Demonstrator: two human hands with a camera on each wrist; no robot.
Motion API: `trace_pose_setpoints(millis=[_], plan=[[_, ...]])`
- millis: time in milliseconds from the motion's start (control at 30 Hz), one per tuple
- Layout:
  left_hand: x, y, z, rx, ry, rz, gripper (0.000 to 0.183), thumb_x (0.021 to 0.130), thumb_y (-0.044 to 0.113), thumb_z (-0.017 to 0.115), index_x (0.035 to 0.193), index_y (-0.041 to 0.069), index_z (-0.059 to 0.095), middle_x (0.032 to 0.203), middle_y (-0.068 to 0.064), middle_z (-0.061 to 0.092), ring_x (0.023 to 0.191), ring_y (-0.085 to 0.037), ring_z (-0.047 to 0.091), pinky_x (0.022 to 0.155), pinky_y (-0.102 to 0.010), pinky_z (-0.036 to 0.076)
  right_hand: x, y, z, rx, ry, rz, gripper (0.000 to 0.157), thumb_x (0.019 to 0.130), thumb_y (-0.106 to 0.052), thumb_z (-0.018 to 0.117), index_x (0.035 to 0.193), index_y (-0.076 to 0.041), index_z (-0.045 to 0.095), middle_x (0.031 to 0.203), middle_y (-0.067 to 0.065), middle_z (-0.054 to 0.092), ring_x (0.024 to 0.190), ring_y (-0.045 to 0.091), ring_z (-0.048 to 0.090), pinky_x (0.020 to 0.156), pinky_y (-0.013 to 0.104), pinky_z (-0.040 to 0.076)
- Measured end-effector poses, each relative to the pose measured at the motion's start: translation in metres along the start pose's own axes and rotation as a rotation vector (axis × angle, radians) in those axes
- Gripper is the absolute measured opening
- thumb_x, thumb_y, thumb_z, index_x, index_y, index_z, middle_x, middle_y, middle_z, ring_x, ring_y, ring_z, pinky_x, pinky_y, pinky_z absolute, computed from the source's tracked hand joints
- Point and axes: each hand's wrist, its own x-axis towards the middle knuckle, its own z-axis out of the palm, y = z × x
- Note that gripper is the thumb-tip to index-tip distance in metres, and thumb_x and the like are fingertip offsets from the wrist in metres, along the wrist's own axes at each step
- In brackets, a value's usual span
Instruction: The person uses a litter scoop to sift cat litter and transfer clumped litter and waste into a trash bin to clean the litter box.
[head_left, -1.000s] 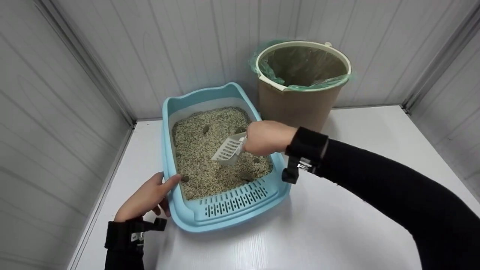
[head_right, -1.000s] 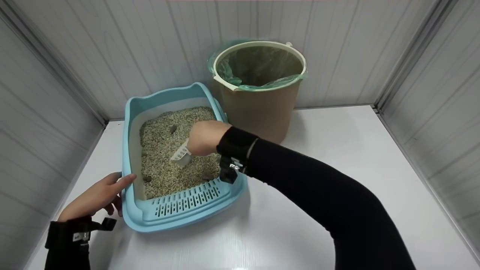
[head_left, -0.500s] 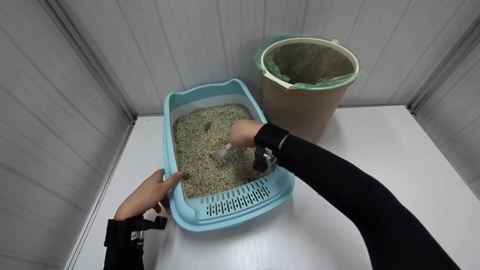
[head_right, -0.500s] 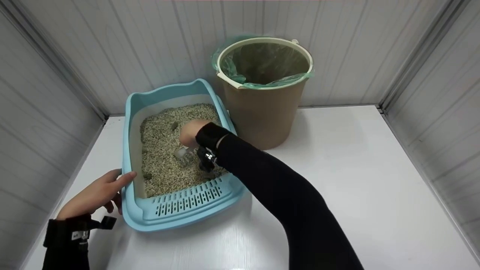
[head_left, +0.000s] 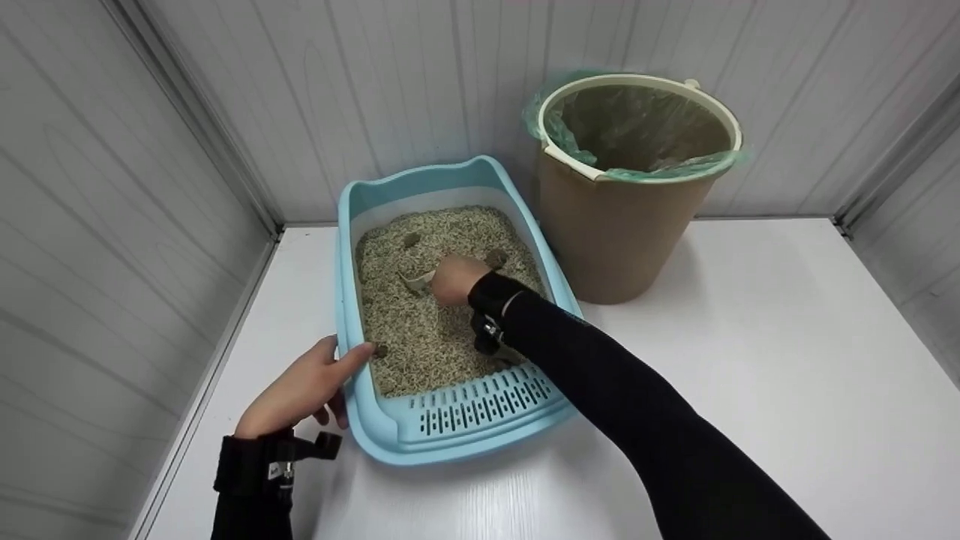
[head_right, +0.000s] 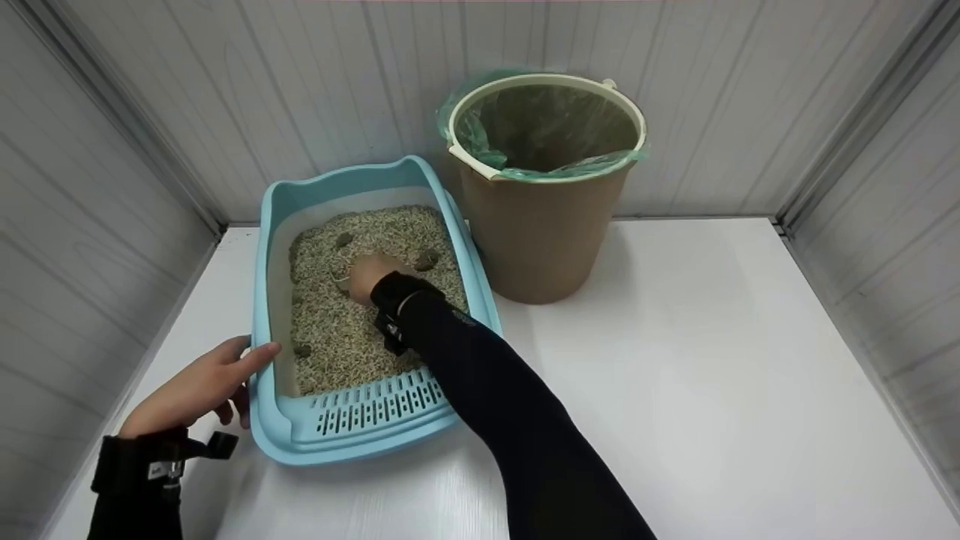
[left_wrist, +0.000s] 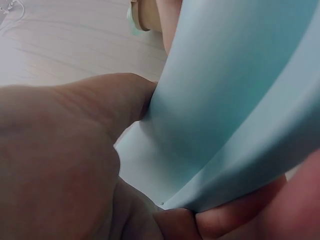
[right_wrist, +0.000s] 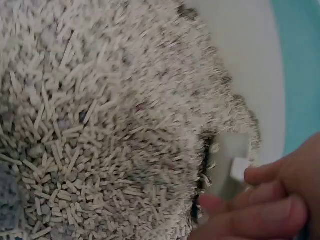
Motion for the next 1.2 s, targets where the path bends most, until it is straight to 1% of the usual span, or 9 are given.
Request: trace_pose_setpoints(millis=[67,167,400,633,733,1000,1100,1167,1200], plan=[[0.000,0.000,0.000,-0.001,0.001,-0.002,0.068,0.113,0.063,0.056,0.137,0.001,0.048,0.079,-0.016,0.074,0.059,-0.032,0.074,0.050,-0.035,0.054,0.007,-0.001,0.004,0.018,0.006,-0.013,0.049,0.119,-0.011,0.050,0.070,-0.017,0.041,0.068,-0.002,0.029,0.061,0.014,0.025,0.063,0.030,0.026],[0.000,-0.001,0.001,-0.003,0.004,0.000,0.069,0.113,0.065,0.056,0.136,0.001,0.048,0.077,-0.016,0.073,0.058,-0.031,0.074,0.050,-0.035,0.053,0.014,-0.001,0.008,0.125,0.027,-0.002,0.047,0.118,-0.009,0.049,0.073,-0.017,0.039,0.069,-0.003,0.027,0.060,0.013,0.021,0.060,0.030,0.023],[0.000,-0.001,0.008,-0.035,-0.004,0.017,0.066,0.115,0.058,0.058,0.140,-0.002,0.047,0.084,-0.015,0.070,0.052,-0.023,0.066,0.047,-0.034,0.053,0.019,0.005,0.015,0.152,0.042,-0.042,0.047,0.120,-0.008,0.045,0.076,-0.017,0.035,0.072,-0.002,0.022,0.063,0.013,0.017,0.065,0.032,0.021],[0.001,0.000,0.013,-0.024,-0.016,0.009,0.068,0.113,0.060,0.060,0.140,-0.002,0.047,0.083,-0.012,0.066,0.051,-0.020,0.060,0.047,-0.033,0.052,0.023,0.010,0.024,0.217,0.097,-0.019,0.050,0.124,-0.017,0.038,0.075,-0.017,0.038,0.069,-0.001,0.023,0.061,0.014,0.017,0.068,0.033,0.024],[0.002,0.001,0.013,-0.023,-0.019,0.011,0.068,0.114,0.060,0.059,0.140,-0.001,0.047,0.082,-0.011,0.066,0.050,-0.020,0.060,0.047,-0.034,0.052,0.023,0.011,0.026,0.199,0.147,-0.028,0.049,0.124,-0.017,0.038,0.075,-0.017,0.040,0.068,-0.001,0.025,0.061,0.014,0.020,0.068,0.033,0.025],[0.003,0.002,0.012,-0.029,-0.026,0.034,0.064,0.115,0.055,0.058,0.140,-0.003,0.047,0.087,-0.013,0.067,0.051,-0.019,0.059,0.046,-0.034,0.053,0.013,0.009,0.028,0.015,0.234,-0.113,0.038,0.122,-0.010,0.041,0.086,-0.014,0.053,0.068,0.001,0.033,0.069,0.017,0.027,0.076,0.034,0.028],[0.004,0.001,0.013,-0.027,-0.029,0.035,0.064,0.115,0.055,0.058,0.141,-0.002,0.047,0.088,-0.013,0.068,0.051,-0.019,0.059,0.046,-0.034,0.053,0.006,0.008,0.027,-0.041,0.251,-0.167,0.038,0.121,-0.006,0.041,0.085,-0.014,0.049,0.069,0.001,0.031,0.072,0.018,0.027,0.079,0.035,0.028],[0.004,0.000,0.013,-0.023,-0.026,0.031,0.066,0.115,0.057,0.058,0.141,-0.002,0.046,0.087,-0.012,0.068,0.051,-0.019,0.059,0.046,-0.035,0.054,0.000,0.006,0.026,-0.034,0.273,-0.197,0.041,0.121,-0.005,0.041,0.081,-0.015,0.044,0.069,0.000,0.032,0.071,0.018,0.028,0.078,0.034,0.030],[0.003,0.000,0.012,-0.020,-0.024,0.028,0.066,0.115,0.057,0.058,0.141,-0.002,0.047,0.087,-0.012,0.068,0.051,-0.019,0.059,0.046,-0.035,0.054,-0.004,0.004,0.025,0.014,0.267,-0.193,0.044,0.122,-0.007,0.040,0.079,-0.015,0.042,0.068,0.000,0.030,0.069,0.017,0.027,0.078,0.034,0.030]])
